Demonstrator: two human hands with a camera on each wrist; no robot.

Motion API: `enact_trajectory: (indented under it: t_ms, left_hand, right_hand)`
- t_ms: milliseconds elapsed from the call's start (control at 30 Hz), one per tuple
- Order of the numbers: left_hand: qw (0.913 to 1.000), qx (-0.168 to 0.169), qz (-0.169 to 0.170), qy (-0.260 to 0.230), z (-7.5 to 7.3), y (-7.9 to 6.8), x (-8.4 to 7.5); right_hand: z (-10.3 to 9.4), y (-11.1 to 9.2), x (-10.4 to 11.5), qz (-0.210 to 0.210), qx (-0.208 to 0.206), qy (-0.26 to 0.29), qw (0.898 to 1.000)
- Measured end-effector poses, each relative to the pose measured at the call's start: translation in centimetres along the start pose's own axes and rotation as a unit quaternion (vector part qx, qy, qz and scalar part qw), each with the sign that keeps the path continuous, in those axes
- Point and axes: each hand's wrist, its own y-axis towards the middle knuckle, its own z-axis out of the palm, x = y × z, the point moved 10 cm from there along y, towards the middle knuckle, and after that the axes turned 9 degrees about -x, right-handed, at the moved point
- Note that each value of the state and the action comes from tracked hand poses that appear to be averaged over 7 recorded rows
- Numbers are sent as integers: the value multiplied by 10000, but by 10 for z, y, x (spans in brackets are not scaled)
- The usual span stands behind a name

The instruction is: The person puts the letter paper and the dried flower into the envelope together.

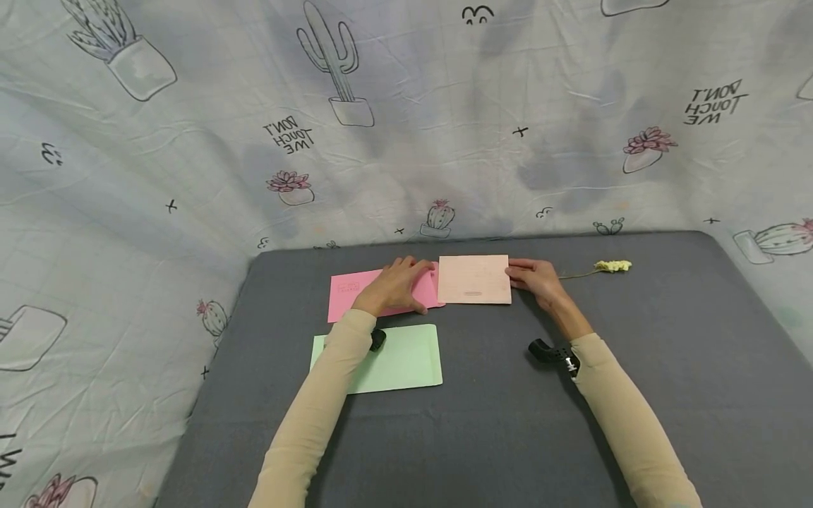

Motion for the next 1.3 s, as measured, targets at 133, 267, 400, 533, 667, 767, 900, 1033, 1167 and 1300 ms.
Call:
enact_trajectory:
  t_ms: [133, 267, 400, 533, 667, 767, 900, 1033, 1167, 1300]
  left_hand:
    - [10000, -1, -3, 36, -1, 1, 0]
    - [10000, 16, -56, 60, -1, 2, 2]
    - [9999, 18, -66, 90, 0, 3, 3]
    - [9999, 34, -38, 148, 1, 3, 3]
    - [9999, 35, -18, 158, 1, 3, 3]
    - [9999, 50, -25, 138, 1, 3, 3]
    - [9999, 57, -42, 104, 1, 3, 3]
    - [9999, 48, 23, 101, 1, 3, 2]
    - [9999, 63, 75, 94, 1, 3, 1]
    - [9999, 81, 65, 99, 0, 3, 1]
  right_hand:
    - [-1, 2, 1, -27, -32, -47, 10000]
    - [0, 4, 2, -2, -9, 20, 10000]
    - [3, 4, 4, -48, 86, -54, 9999]
    - [5, 3, 6, -116, 121, -352, 9992]
    - [6, 3, 9, -180, 77, -711, 9973]
    - [8, 5, 9, -194, 39, -919, 9956]
    - [10, 6, 11, -217, 32, -1034, 9944]
    - [10, 7, 13, -252, 54, -1034, 9943]
    - [11, 9, 12, -220, 55, -1068, 9940]
    - [11, 11, 11, -186, 82, -1125, 9934]
